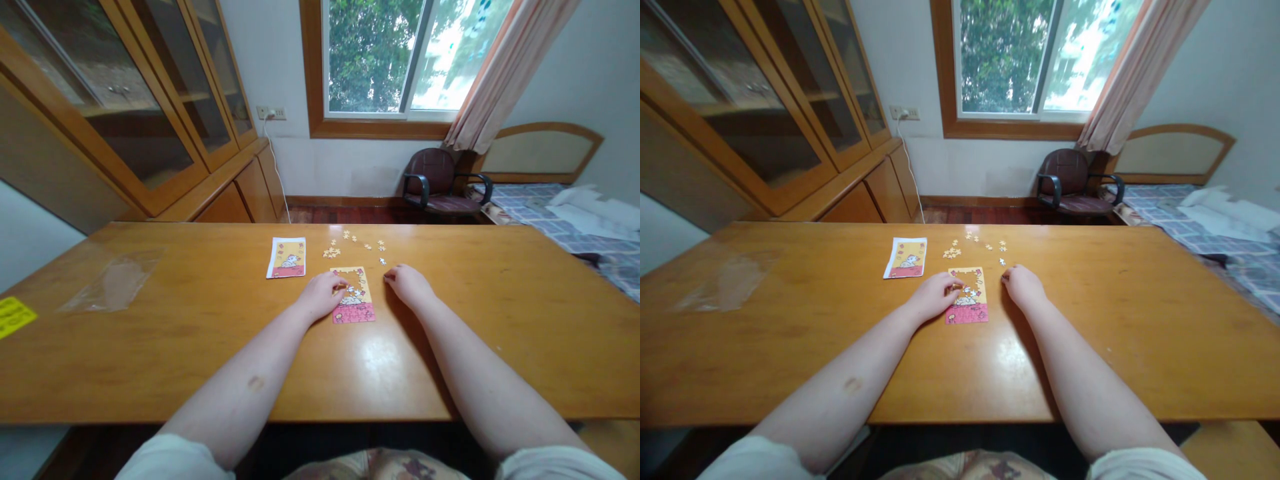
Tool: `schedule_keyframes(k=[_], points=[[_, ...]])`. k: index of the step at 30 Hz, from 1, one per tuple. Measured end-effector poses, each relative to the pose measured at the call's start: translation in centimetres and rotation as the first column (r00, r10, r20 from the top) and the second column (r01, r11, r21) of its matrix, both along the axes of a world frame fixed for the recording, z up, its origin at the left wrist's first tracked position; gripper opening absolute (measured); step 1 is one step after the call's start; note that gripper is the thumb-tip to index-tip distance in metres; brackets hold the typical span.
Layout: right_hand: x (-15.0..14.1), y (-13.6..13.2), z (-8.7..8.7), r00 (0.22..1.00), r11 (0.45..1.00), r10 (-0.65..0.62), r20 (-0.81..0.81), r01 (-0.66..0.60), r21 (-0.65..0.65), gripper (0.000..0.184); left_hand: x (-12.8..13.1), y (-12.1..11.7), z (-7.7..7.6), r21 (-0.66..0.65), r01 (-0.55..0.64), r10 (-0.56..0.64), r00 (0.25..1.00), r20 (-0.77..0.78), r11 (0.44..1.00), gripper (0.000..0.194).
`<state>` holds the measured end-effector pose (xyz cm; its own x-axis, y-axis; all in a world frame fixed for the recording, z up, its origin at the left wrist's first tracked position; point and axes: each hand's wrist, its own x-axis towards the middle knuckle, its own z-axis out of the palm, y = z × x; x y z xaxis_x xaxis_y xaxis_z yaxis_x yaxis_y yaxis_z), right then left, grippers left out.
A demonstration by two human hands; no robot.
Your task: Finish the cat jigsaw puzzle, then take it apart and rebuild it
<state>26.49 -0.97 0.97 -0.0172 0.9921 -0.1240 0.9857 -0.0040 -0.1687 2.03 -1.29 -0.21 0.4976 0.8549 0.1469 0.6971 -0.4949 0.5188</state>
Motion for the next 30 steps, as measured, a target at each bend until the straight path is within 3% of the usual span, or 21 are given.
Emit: schedule_keyframes(k=[6,15,21,30], points=[[0.55,0.04,0.09,0.995,0.995,-0.095,0.034,0.095,0.012,0.030,-0.07,0.06,-0.14,0.003,-0.001,0.001,1.000,0.003,1.000,0.023],[0.31,-0.21,-0.01,0.996,0.998,-0.063,0.065,0.065,-0.025,0.025,0.02,0.01,-0.07,-0.006,-0.011,0.011,1.000,-0.007,1.000,0.023],[0.35,0.23,-0.42,0.987,0.991,-0.132,-0.089,0.129,-0.043,0.018,0.01,0.04,-0.04,-0.008,-0.011,0.011,1.000,-0.004,1.000,0.024],[-0.02,0.06,-0.42,0.928,0.991,-0.129,-0.350,0.136,-0.004,0.007,0.14,-0.09,0.38,-0.032,-0.016,0.016,1.000,-0.022,0.999,0.025]])
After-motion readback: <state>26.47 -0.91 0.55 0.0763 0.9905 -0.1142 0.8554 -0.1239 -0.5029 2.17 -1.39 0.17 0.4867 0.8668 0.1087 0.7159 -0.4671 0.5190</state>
